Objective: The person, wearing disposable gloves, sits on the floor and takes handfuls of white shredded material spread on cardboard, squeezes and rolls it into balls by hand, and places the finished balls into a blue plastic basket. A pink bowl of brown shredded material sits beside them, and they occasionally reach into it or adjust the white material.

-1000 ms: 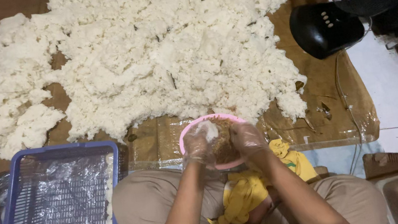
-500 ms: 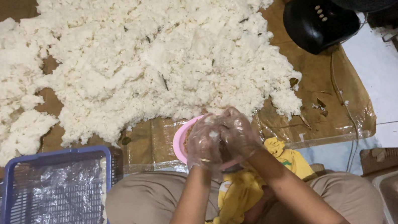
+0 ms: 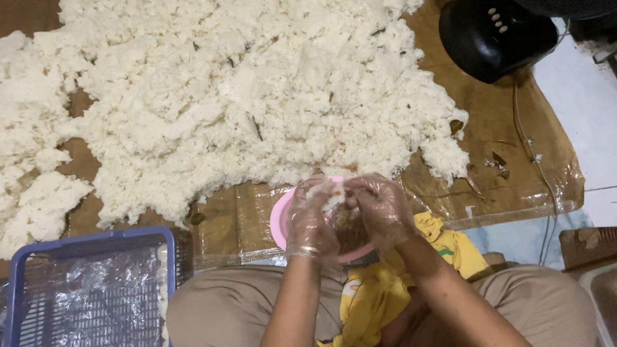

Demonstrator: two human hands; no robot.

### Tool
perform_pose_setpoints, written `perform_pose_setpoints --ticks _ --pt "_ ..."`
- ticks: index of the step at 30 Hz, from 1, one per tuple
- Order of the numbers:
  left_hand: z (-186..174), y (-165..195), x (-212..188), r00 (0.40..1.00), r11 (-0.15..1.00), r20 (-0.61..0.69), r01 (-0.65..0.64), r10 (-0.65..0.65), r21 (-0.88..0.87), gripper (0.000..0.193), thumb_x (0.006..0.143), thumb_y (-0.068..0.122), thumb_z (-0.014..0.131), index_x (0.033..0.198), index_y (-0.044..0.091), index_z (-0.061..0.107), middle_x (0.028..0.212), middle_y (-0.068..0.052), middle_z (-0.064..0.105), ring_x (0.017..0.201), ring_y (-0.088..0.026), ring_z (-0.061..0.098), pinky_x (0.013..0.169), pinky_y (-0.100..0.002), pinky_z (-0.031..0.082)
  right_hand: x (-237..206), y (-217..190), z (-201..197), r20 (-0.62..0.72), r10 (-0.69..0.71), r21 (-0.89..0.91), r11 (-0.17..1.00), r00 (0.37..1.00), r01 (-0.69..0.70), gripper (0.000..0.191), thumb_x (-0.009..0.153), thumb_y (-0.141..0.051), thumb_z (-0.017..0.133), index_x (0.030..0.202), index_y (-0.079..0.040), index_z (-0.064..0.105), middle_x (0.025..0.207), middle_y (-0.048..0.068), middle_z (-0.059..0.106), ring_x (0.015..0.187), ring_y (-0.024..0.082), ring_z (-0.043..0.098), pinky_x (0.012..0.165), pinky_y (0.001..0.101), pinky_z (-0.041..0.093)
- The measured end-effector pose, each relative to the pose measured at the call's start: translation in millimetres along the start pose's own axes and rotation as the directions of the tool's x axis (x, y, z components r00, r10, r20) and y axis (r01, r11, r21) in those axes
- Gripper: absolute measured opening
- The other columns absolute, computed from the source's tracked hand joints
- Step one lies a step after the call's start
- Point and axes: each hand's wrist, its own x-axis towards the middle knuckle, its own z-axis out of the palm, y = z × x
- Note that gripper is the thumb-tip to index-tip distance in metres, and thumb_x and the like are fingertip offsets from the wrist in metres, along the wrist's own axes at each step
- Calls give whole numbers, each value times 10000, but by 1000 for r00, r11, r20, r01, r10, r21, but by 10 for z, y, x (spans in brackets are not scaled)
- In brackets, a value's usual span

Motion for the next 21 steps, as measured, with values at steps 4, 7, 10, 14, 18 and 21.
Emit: perform_pose_setpoints --ticks 4,7,10,14,18,21 --pt "-27 19 34 980 862 84 199 -181 -466 506 816 -35 629 1313 56 607 1418 -144 567 1394 -278 473 1179 -345 361 -166 -53 -31 104 -353 -693 645 930 323 155 1044 -72 625 1083 -27 768 960 113 699 898 205 620 812 366 520" --pt "29 9 34 917 263 80 195 -392 -945 462 846 -24 567 1305 0 623 1370 -168 618 1288 -293 582 1098 -385 472 -261 -126 52 -26 -73 33 997 997 74 210 978 -128 630 1109 -15 749 949 92 731 870 220 651 773 392 539" --pt "84 5 -16 968 856 -132 118 -211 -504 520 846 30 504 1336 131 647 1348 -81 628 1203 -246 583 1055 -327 481 -327 -222 111 242 -575 -115 783 781 612 464 760 -149 817 1163 28 671 1158 171 639 1064 312 639 924 429 556" --pt "22 107 6 887 78 272 322 -374 -943 454 1005 361 489 1293 53 655 1217 -146 667 1074 -287 622 910 -388 527 -309 -304 244 426 -809 -517 149 404 843 463 759 -203 771 1169 -17 662 1168 154 656 1077 321 649 931 458 547" --pt "-137 234 32 898 496 262 417 -353 -762 696 1041 601 301 1319 88 681 1158 -109 721 1054 -252 662 889 -359 528 -214 -184 293 452 -809 -583 51 376 811 448 809 -209 717 1214 -31 643 1202 153 646 1103 319 639 937 459 543" --pt "-182 286 14 942 587 192 323 -276 -743 624 1042 566 366 1376 100 612 1227 -144 712 1139 -277 657 975 -370 506 -74 26 224 409 -766 -562 218 497 798 439 846 -213 676 1247 -41 629 1228 153 639 1122 317 631 942 460 540"
